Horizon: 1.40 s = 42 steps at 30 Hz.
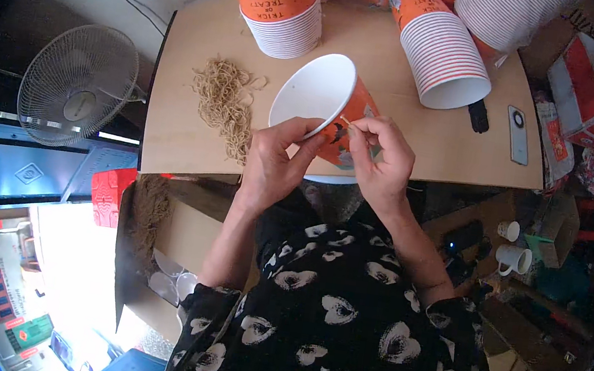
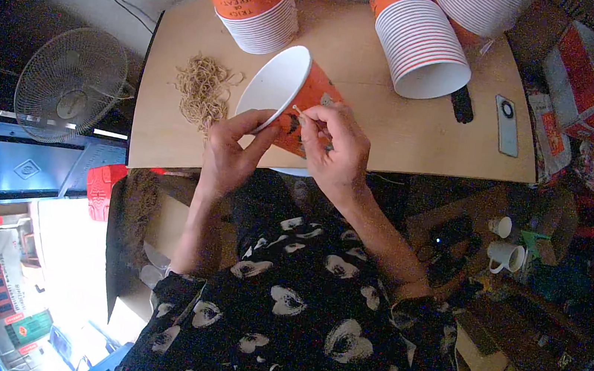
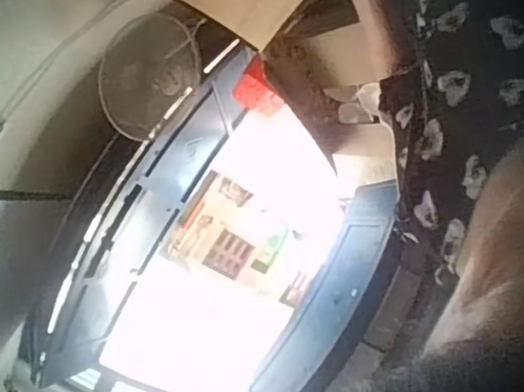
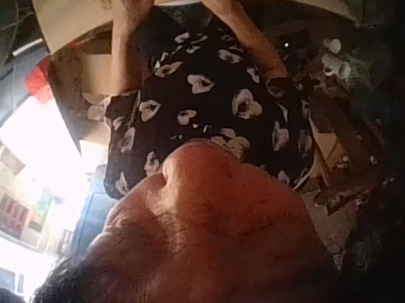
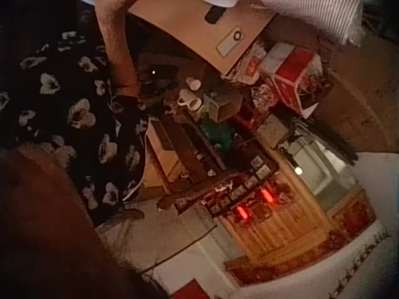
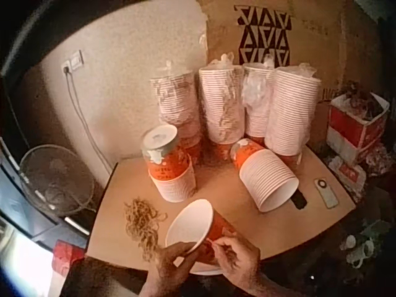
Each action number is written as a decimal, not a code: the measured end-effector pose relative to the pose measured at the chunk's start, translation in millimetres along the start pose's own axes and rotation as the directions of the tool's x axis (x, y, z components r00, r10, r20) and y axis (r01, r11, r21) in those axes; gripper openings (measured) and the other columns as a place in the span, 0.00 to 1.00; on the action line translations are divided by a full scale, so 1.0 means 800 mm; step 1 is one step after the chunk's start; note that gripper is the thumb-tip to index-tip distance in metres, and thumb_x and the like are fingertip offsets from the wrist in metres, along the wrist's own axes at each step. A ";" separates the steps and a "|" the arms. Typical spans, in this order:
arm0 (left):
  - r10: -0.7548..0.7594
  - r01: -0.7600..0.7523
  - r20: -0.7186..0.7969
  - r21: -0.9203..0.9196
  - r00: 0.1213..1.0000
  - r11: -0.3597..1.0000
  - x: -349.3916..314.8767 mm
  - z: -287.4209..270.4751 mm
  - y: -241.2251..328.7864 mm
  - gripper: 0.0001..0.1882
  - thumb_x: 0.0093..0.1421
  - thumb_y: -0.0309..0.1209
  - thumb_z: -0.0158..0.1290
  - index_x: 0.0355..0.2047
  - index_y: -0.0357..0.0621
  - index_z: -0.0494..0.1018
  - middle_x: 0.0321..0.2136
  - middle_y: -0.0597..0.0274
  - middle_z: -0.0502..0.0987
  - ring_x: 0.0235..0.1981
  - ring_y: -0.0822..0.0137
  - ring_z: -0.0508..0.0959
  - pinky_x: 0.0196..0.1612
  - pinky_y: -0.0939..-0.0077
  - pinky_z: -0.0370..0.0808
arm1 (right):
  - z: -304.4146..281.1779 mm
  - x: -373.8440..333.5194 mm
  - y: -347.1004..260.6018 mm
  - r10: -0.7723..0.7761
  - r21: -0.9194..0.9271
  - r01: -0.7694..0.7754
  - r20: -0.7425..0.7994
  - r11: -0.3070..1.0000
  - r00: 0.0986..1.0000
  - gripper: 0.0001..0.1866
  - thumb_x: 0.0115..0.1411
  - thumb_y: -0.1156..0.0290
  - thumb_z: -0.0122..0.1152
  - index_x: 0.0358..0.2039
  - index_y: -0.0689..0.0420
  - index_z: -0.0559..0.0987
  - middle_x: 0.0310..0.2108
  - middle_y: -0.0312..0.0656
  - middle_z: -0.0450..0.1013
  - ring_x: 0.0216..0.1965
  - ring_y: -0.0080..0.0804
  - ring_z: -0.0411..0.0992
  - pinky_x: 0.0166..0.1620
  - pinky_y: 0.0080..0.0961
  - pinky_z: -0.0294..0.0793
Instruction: Preparing stacks of paper cups by attaching rubber bands around them.
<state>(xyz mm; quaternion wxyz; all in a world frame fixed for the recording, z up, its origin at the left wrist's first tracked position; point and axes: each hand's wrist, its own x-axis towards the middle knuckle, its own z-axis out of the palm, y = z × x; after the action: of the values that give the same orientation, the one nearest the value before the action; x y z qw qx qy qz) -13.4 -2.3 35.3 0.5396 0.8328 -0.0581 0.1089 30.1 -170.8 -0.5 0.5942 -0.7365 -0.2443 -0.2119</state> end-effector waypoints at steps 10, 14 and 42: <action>0.202 -0.214 0.074 0.279 0.977 0.936 0.001 0.020 -0.019 0.09 0.55 0.23 0.56 0.37 0.41 0.78 0.30 0.55 0.79 0.36 0.53 0.78 0.41 0.60 0.69 | 0.011 -0.037 0.040 0.356 0.318 -0.343 0.021 0.884 0.934 0.04 0.62 0.79 0.60 0.37 0.63 0.76 0.31 0.34 0.75 0.31 0.18 0.74 0.35 0.16 0.75; 0.232 -0.260 0.119 0.370 0.965 0.892 -0.002 0.029 -0.021 0.10 0.56 0.24 0.56 0.39 0.41 0.77 0.31 0.55 0.79 0.35 0.54 0.78 0.41 0.60 0.69 | 0.004 -0.048 0.048 0.463 0.469 -0.429 0.047 0.772 0.885 0.04 0.64 0.78 0.58 0.38 0.64 0.76 0.31 0.35 0.76 0.32 0.18 0.75 0.37 0.16 0.75; 0.201 -0.215 0.203 0.050 0.958 0.975 0.061 0.046 -0.043 0.08 0.60 0.28 0.58 0.38 0.38 0.75 0.35 0.54 0.81 0.36 0.60 0.82 0.35 0.68 0.80 | -0.035 -0.023 0.056 0.384 0.126 -0.403 0.151 0.907 0.911 0.09 0.61 0.75 0.62 0.42 0.62 0.79 0.28 0.30 0.74 0.27 0.13 0.68 0.29 0.13 0.68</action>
<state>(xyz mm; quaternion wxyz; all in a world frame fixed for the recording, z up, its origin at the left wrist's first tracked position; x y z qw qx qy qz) 45.4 -20.6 2.1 0.4863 0.8476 -0.1946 0.0842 42.2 -208.1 -40.1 0.6635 -0.7341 -0.1424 -0.0224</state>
